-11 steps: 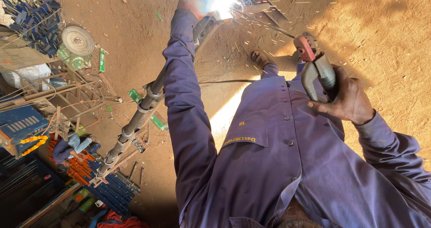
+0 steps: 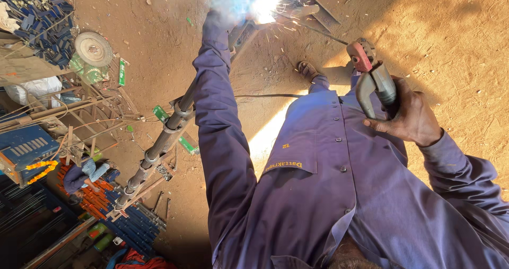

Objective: The person welds metal pipes using a handheld welding torch. They position the torch at various joints along a long pipe assembly, creating bright sparks and smoke as they fuse the metal sections together.

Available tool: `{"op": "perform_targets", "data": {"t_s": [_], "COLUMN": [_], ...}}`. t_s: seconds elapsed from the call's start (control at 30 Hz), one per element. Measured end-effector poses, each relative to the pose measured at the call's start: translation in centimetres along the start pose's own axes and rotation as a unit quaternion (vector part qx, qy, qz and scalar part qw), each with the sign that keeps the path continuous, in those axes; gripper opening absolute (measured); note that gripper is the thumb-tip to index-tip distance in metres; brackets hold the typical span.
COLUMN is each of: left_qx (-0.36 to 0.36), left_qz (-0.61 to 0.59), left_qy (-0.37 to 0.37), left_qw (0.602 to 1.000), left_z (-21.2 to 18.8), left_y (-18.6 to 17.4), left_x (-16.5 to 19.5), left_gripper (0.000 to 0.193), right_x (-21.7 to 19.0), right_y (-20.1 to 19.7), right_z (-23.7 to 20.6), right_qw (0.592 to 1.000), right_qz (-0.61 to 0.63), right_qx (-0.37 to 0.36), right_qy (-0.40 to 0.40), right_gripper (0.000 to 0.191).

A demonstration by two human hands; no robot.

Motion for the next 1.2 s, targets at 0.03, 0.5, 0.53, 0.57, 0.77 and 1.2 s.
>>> {"op": "perform_targets", "data": {"t_s": [0.03,0.5,0.53,0.57,0.77,1.2], "left_qx": [0.025,0.174,0.174,0.173,0.155,0.191], "left_qz": [-0.034,-0.146,-0.14,-0.135,-0.141,-0.133], "left_qy": [0.002,-0.03,-0.031,-0.032,-0.071,-0.009], "left_qw": [0.999,0.973,0.974,0.975,0.975,0.972], "left_z": [-0.2,-2.8,-2.9,-3.0,-3.5,-3.8], "left_y": [-0.2,-2.6,-2.5,-2.5,-2.6,-2.7], "left_x": [0.2,-0.9,-1.2,-1.3,-1.9,0.0], "left_gripper": [0.075,0.105,0.102,0.099,0.088,0.106], "right_x": [0.1,0.2,0.5,0.8,4.0,4.2], "right_y": [0.0,0.4,0.5,0.7,0.0,-1.4], "right_z": [0.1,-0.1,-0.1,-0.1,-0.2,-0.8], "right_qw": [1.0,0.999,0.999,0.998,0.999,0.994], "right_qz": [-0.006,-0.042,-0.047,-0.052,-0.002,0.1], "right_qx": [0.001,0.012,0.015,0.017,0.036,0.035], "right_qy": [0.006,0.012,0.015,0.017,0.024,-0.027], "right_gripper": [0.108,0.112,0.112,0.111,0.1,0.095]}}
Point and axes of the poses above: each hand's wrist, its own z-axis towards the middle knuckle, its own y-axis out of the palm, x = y × z, the point moved 10 cm from there along z, towards the middle knuckle, and after that the axes turned 15 degrees about y, right-handed, at the moved point
